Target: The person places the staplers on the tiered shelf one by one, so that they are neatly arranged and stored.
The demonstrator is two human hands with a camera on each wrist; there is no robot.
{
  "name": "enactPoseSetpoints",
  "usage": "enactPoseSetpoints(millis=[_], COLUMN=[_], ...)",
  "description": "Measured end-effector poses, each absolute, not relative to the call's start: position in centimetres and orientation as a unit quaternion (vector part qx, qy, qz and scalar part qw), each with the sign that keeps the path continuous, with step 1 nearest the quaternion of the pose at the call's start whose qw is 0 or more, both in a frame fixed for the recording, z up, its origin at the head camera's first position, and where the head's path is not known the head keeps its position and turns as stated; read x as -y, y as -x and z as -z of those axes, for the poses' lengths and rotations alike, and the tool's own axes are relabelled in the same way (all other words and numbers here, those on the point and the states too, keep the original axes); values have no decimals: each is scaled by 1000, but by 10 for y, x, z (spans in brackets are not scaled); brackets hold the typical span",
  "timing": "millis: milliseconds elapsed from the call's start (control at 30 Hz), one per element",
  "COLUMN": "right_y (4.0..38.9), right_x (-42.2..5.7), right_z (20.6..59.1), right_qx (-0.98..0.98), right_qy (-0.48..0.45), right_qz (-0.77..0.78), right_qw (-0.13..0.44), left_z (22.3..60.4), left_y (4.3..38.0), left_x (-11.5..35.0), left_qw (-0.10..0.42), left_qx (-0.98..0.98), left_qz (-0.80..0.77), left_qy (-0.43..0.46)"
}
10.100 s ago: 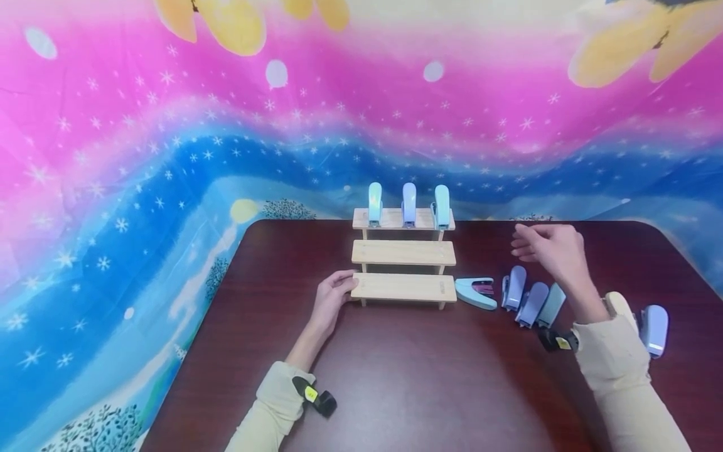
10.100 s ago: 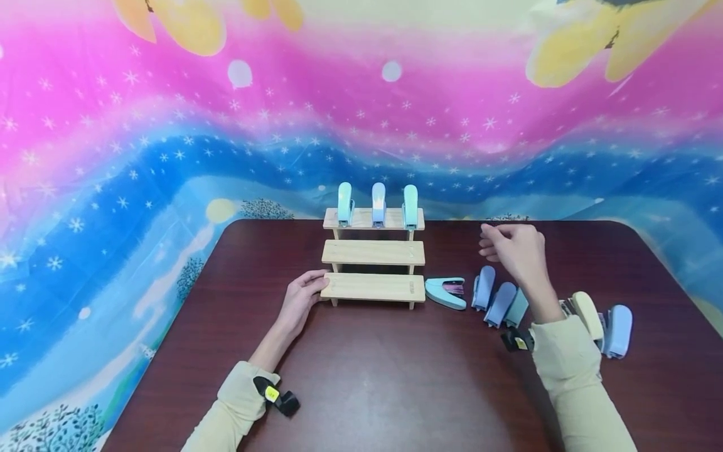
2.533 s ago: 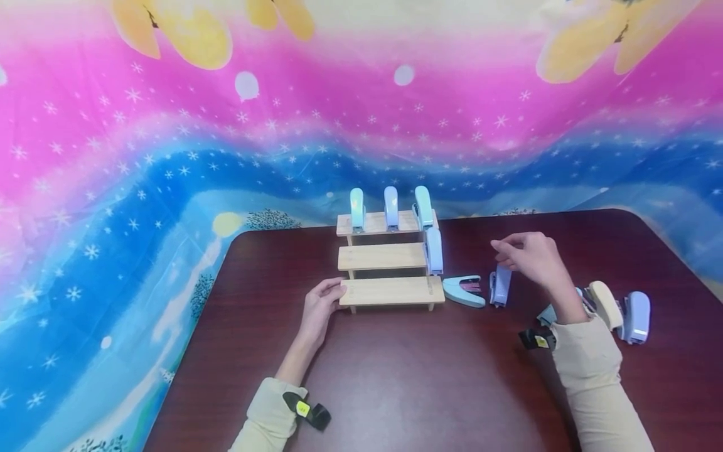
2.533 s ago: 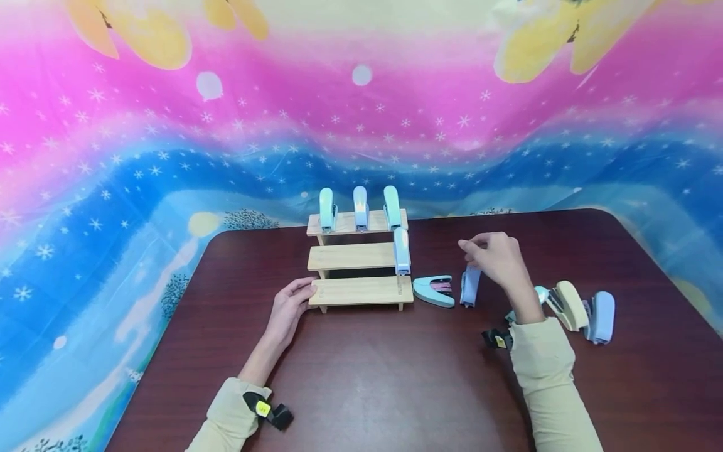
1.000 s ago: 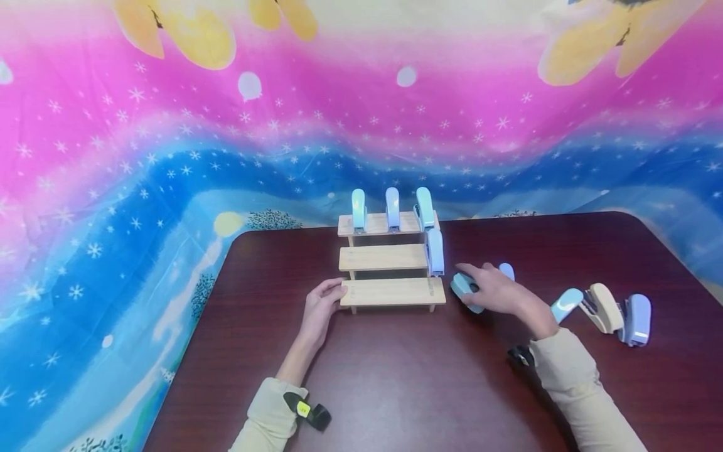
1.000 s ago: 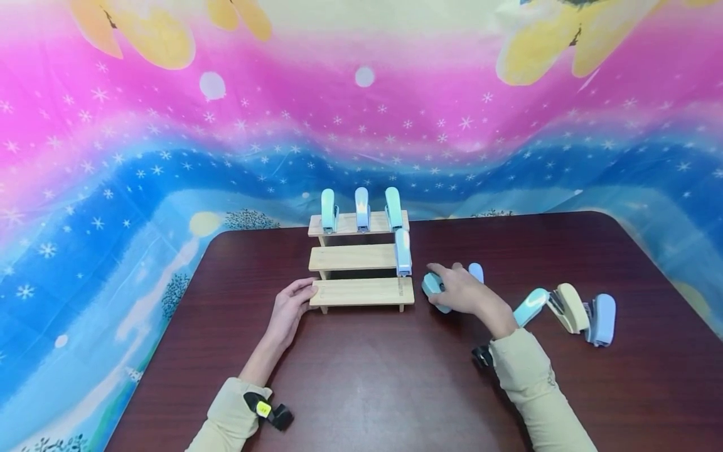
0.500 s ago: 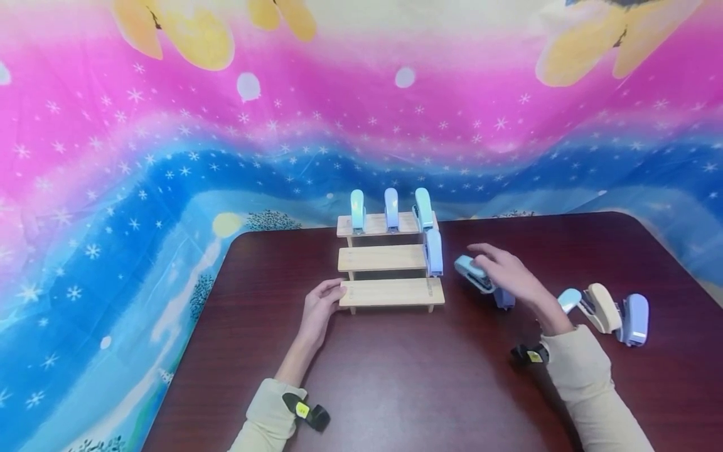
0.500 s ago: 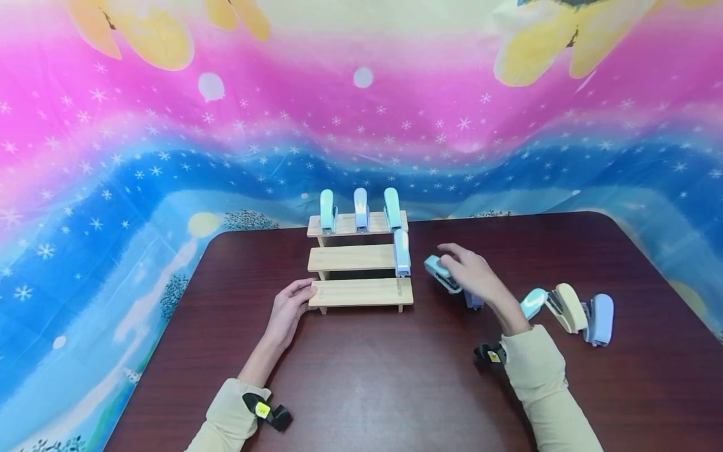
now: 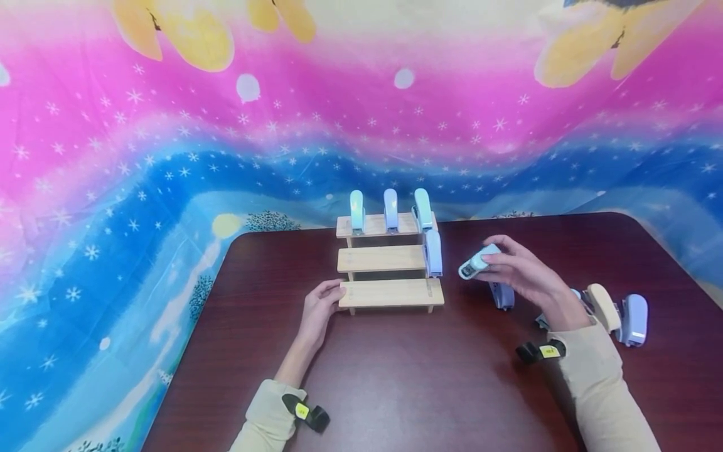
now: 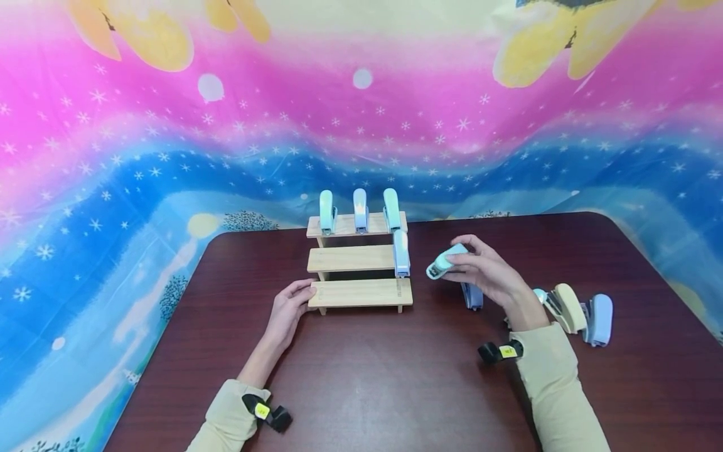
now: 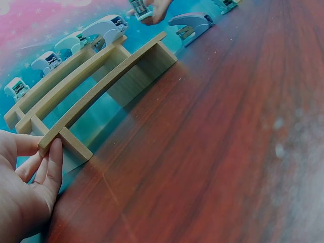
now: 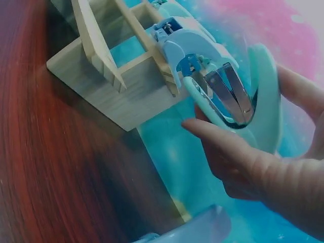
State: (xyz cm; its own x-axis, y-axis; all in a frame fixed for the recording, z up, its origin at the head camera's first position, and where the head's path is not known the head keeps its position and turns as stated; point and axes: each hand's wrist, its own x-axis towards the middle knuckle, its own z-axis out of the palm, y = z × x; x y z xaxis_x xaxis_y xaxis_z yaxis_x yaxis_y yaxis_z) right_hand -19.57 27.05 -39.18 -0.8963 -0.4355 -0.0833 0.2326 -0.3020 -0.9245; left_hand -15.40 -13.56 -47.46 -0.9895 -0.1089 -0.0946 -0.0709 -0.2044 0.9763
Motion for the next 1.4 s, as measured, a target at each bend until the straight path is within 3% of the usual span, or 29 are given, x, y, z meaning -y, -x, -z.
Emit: enactPoseSetpoints(millis=[300,567,900,1033,1200,1400], right_y=[194,192,198,199,196,193], right_x=[-266,-274,-286,-285,-281,-276], right_z=[386,385,390,392,386,378], right_qx=[-718,-572,-246,-228,-337,-652], right_qy=[-2,-44,-15,15,-5,-26], right_qz=[681,808,933,934,912,749], right_qw=[147,135,263,274,233,115], left_z=[473,473,474,474,473,474], left_y=[155,154,155,154,153,154], left_x=[136,135,137,137,137,136], left_qw=[6,8,5,6,9,8], left_qx=[629,630,629,629,630,630], left_qz=[773,773,773,773,773,773], left_qy=[-80,-75,-82,-83,-81,-80])
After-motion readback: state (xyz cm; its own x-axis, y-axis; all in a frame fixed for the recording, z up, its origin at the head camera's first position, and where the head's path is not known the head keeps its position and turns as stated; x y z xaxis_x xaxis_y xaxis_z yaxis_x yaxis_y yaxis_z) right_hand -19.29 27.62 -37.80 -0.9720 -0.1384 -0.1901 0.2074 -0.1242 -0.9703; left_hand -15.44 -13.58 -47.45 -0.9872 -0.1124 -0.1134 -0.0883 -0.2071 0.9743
